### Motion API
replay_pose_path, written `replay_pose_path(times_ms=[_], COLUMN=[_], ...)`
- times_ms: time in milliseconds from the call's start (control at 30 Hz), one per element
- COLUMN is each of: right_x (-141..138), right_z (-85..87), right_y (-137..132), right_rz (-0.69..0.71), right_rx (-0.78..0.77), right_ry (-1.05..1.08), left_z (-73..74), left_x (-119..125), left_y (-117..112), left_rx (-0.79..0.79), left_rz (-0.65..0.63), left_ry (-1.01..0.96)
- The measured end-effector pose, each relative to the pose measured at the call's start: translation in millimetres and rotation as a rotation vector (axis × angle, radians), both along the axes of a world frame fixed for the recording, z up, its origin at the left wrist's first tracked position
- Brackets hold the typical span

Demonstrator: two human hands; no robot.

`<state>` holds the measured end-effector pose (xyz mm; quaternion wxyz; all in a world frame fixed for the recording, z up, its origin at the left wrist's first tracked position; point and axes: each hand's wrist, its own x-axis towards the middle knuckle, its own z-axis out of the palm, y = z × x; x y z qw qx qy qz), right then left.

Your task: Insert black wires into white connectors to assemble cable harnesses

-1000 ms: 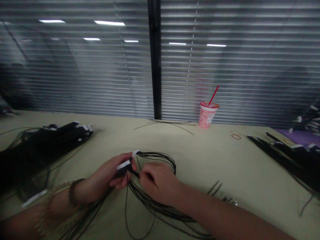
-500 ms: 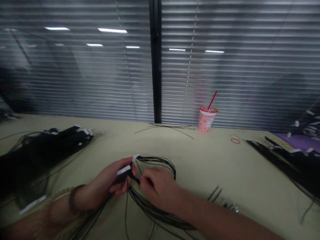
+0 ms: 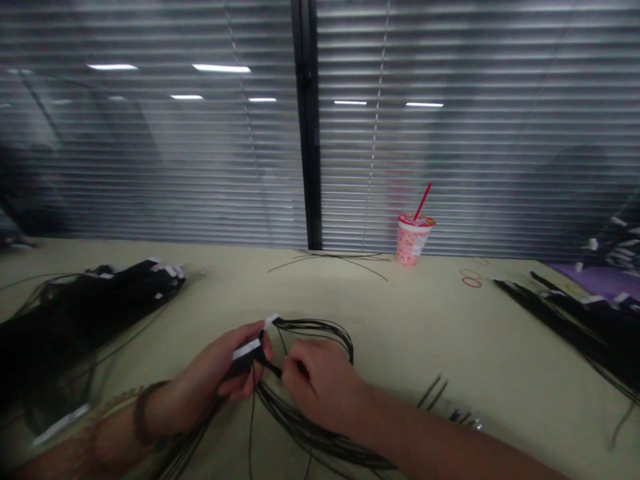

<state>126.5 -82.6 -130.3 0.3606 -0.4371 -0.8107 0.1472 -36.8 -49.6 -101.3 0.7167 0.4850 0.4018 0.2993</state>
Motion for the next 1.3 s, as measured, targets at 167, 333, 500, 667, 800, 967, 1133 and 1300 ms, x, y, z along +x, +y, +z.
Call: replay_pose_path(times_ms=[167,333,500,667,800,967,1133,1300], right_x=[0.8,1.0,1.2,0.7,-0.2,-0.7,-1.4,-1.5], right_z=[2.1,2.5,2.0,2.6,4.5,5.2,3.1,2.4], right_y=[-0.1,0.1,0.3,1.0,0.4,0.5,0.7,0.8], right_rz=[0.037,0.06,0.054,0.055,0.051,0.06,0.018,0.007], right_rx=[-0.004,0.003,0.002,0.005,0.003,0.005,0.0,-0.026], right_ry=[0.017,0.01,0.007,-0.013,-0.009,-0.021,-0.032,-0.044], left_z=[-1.6,-1.2,0.1,-1.7,-3.4,-0.1,-0.4,1.2], left_x=[-2.0,-2.3,-2.0,-2.7,-3.4,-3.3,-2.8,-2.0], left_y=[-0.4,-0.3,-0.8,0.8,1.3,-0.2,0.2,-1.8], left_rx=[0.051,0.066,0.057,0.061,0.053,0.058,0.042,0.062], left_rz=[-0.032,-0.032,-0.024,-0.025,-0.038,-0.019,-0.026,-0.007], left_ry=[-0.01,-0.003,0.016,0.017,-0.003,0.055,0.043,0.058])
